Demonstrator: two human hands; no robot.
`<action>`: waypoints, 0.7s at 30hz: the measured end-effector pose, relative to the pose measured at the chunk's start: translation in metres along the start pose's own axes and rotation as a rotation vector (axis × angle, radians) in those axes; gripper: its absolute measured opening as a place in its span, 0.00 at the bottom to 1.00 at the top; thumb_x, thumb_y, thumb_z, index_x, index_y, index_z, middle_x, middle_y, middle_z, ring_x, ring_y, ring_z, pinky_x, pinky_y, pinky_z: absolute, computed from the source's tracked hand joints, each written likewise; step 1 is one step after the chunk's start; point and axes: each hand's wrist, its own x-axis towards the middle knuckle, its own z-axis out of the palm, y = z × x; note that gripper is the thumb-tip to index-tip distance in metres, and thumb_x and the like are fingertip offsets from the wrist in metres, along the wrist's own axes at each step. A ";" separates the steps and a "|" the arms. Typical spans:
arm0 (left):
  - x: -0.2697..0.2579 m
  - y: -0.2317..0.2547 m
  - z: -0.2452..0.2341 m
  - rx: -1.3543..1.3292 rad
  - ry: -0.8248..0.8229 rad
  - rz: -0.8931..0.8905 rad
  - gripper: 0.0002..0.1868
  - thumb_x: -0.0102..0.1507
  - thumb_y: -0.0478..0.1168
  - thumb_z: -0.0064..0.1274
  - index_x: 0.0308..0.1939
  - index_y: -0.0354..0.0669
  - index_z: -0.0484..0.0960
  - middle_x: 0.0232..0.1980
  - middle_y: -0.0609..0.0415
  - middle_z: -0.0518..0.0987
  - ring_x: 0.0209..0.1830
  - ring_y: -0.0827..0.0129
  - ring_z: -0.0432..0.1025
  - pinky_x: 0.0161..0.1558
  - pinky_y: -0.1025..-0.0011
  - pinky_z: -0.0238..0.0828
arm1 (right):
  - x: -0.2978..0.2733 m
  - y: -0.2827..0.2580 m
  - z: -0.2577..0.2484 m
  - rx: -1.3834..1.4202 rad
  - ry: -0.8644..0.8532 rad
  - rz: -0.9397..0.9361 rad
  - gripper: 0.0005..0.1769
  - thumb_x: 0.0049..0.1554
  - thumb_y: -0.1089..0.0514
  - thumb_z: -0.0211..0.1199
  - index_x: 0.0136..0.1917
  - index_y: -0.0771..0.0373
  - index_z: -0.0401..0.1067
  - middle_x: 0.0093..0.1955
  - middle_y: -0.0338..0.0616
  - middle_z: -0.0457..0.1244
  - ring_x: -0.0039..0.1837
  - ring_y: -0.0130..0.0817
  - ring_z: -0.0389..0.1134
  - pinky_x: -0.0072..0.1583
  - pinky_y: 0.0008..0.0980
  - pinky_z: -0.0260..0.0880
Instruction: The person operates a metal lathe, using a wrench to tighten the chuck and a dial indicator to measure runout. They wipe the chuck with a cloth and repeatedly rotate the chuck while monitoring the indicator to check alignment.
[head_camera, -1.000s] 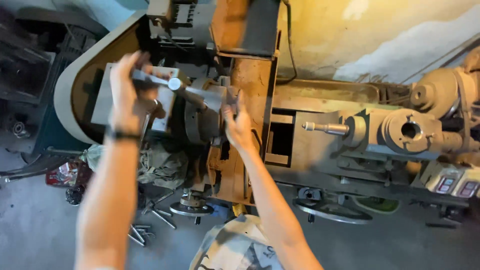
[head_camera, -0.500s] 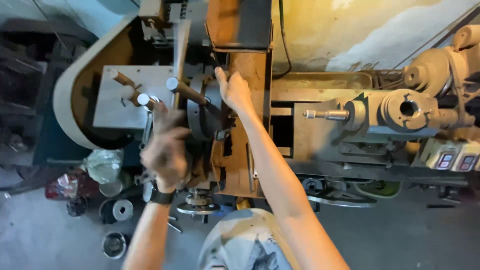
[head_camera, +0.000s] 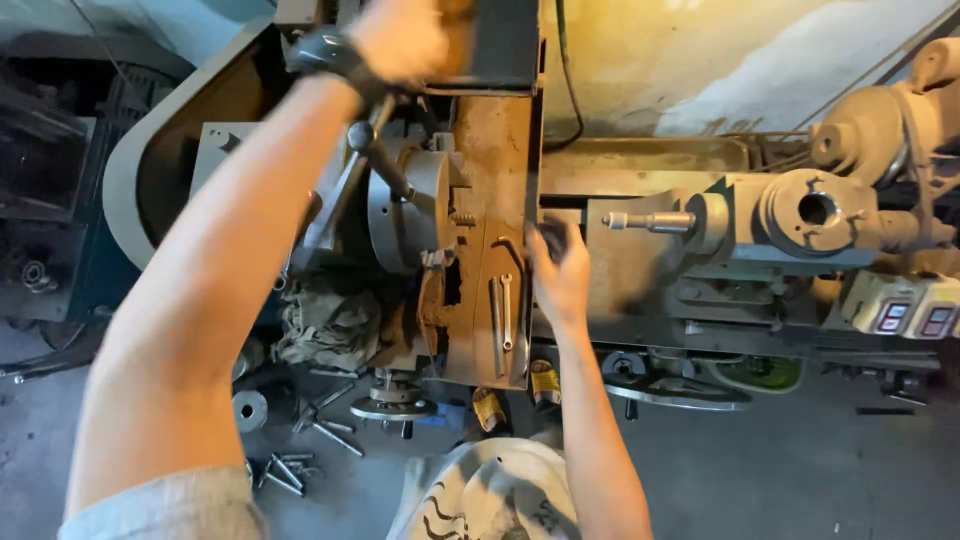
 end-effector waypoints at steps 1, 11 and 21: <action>-0.001 0.034 -0.014 -0.080 0.189 -0.002 0.07 0.68 0.37 0.54 0.38 0.37 0.83 0.31 0.45 0.80 0.28 0.60 0.74 0.31 0.62 0.73 | -0.015 0.010 0.002 0.141 0.017 0.071 0.26 0.63 0.60 0.62 0.72 0.69 0.64 0.62 0.53 0.70 0.59 0.36 0.72 0.57 0.29 0.72; -0.227 0.180 -0.004 -1.281 1.399 -0.109 0.26 0.74 0.57 0.36 0.47 0.45 0.85 0.68 0.52 0.75 0.71 0.56 0.69 0.75 0.47 0.62 | -0.073 0.026 0.096 -0.125 -0.089 -0.541 0.43 0.57 0.77 0.48 0.83 0.72 0.40 0.82 0.63 0.48 0.80 0.59 0.53 0.78 0.43 0.51; -0.127 -0.021 0.046 -2.372 0.833 -0.455 0.16 0.74 0.48 0.56 0.51 0.36 0.83 0.28 0.61 0.66 0.29 0.70 0.66 0.39 0.67 0.69 | -0.100 0.073 0.054 0.154 0.027 -0.123 0.34 0.60 0.74 0.48 0.79 0.71 0.53 0.80 0.59 0.57 0.81 0.51 0.57 0.79 0.42 0.54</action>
